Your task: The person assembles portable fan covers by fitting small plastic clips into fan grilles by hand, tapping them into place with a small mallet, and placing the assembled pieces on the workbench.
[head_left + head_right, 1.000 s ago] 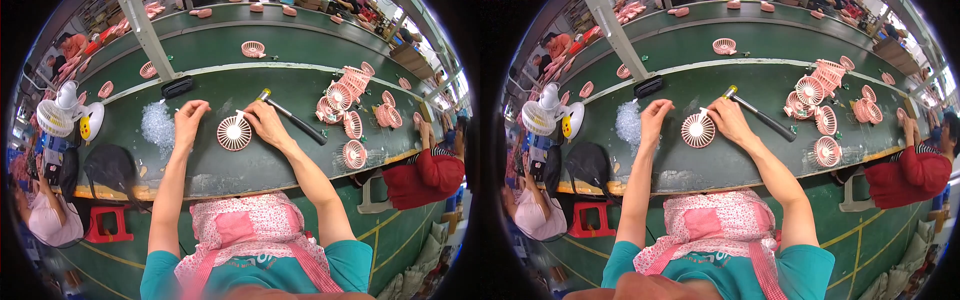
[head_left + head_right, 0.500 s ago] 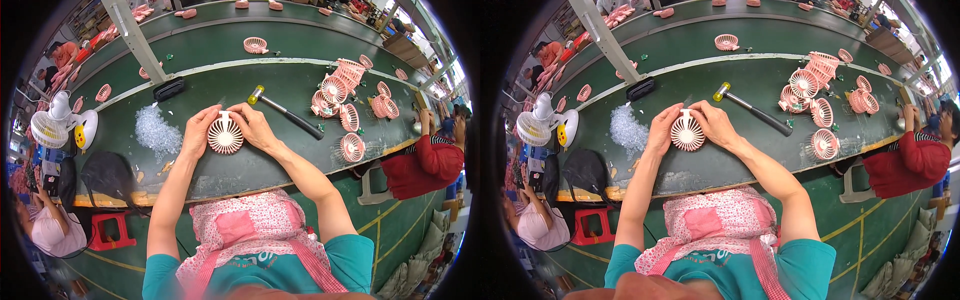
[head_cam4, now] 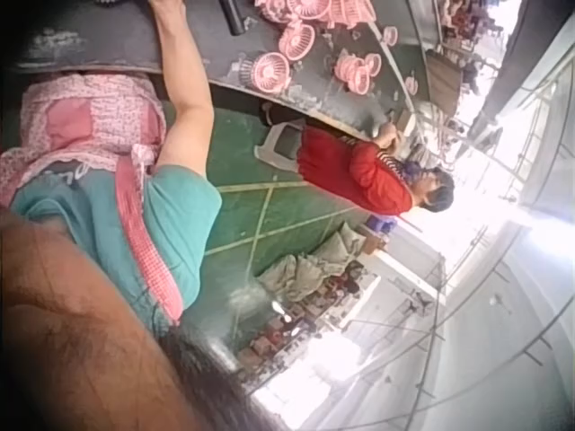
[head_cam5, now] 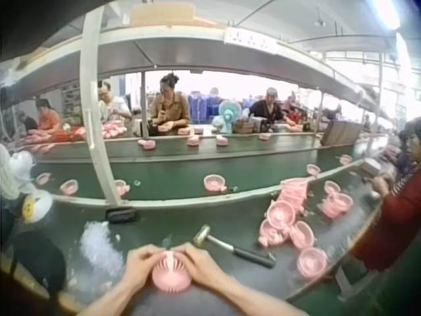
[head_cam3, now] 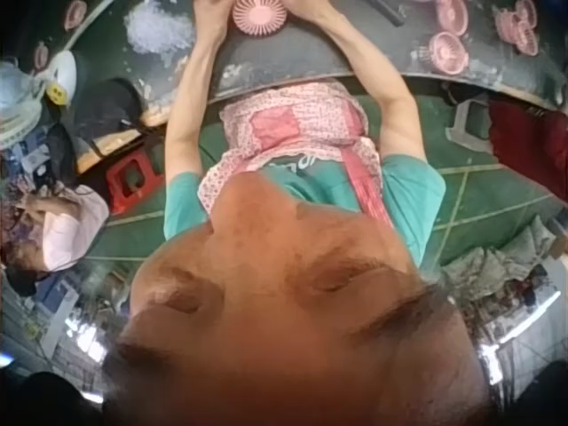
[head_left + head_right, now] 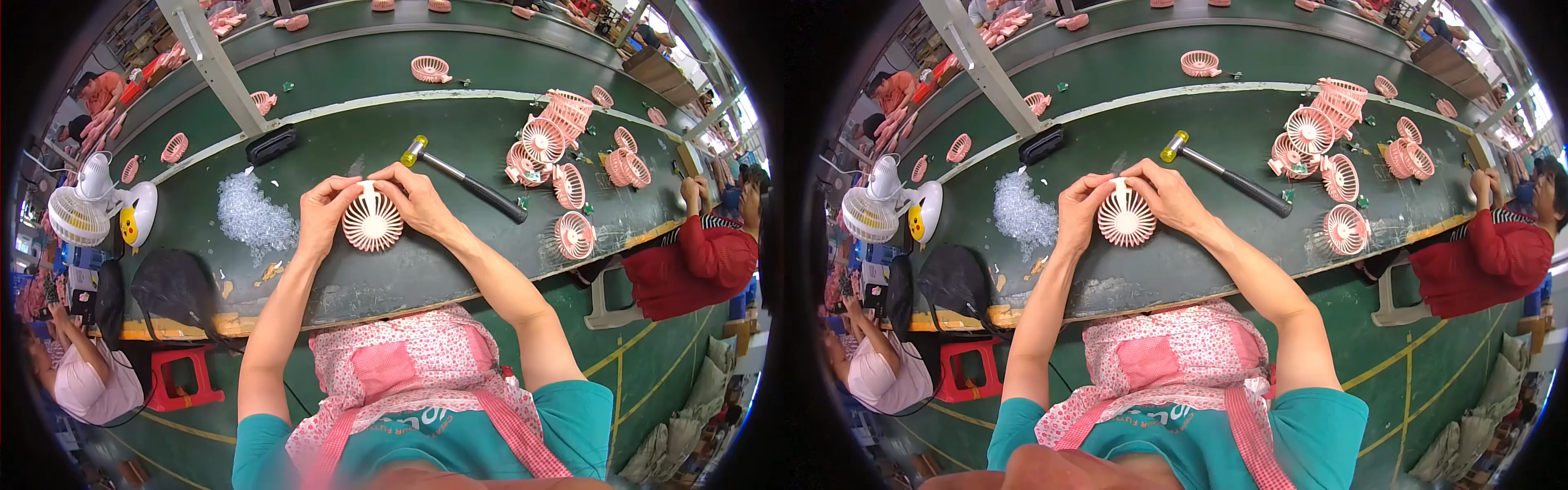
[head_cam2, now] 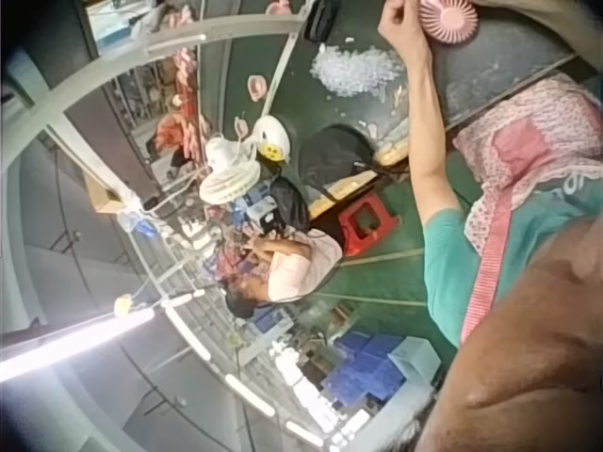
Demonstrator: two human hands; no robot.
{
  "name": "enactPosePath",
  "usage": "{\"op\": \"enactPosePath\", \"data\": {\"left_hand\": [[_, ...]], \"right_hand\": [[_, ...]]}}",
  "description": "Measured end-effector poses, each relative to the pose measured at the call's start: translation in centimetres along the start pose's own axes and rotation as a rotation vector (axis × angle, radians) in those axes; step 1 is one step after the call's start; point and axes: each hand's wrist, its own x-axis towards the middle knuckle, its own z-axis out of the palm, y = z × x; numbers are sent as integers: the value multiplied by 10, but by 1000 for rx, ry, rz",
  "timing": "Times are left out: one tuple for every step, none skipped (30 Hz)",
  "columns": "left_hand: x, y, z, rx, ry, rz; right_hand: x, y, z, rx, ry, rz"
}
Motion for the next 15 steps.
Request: {"op": "enactPosePath", "data": {"left_hand": [[0, 1, 0, 28, -40, 36], [-1, 4, 2, 15, -62, 41], [-1, 3, 3, 42, -83, 62], [-2, 3, 3, 69, -105, 82], [-2, 4, 3, 90, -117, 76], [-2, 5, 2, 91, -118, 78], [-1, 4, 2, 38, -113, 35], [-1, 4, 1, -15, -109, -8], [-1, 3, 0, -109, -102, -46], [0, 4, 0, -203, -96, -83], [0, 6, -1, -229, -89, -91], [0, 9, -2, -181, -60, -49], [0, 12, -1, -134, -39, -8], [-2, 18, 3, -39, -23, 79], [-5, 17, 6, 81, -20, 160]], "right_hand": [[0, -3, -3, 19, -35, 36], [-1, -1, -5, 53, -52, 49], [-1, 3, -7, 87, -69, 61], [-2, 3, -7, 156, -78, 90], [-2, 4, -7, 155, -78, 88], [-1, 4, -7, 172, -82, 113], [0, 3, -7, 190, -88, 138], [0, 2, -6, 181, -77, 117], [1, 0, -6, 120, -74, 107], [2, -4, -6, 60, -71, 96], [2, -7, -5, 24, -54, 57], [3, -10, -6, 16, -55, 33], [3, -11, -7, 4, -50, 11], [2, -11, -8, 28, -36, 9], [0, -11, -10, 29, -33, 16]]}}
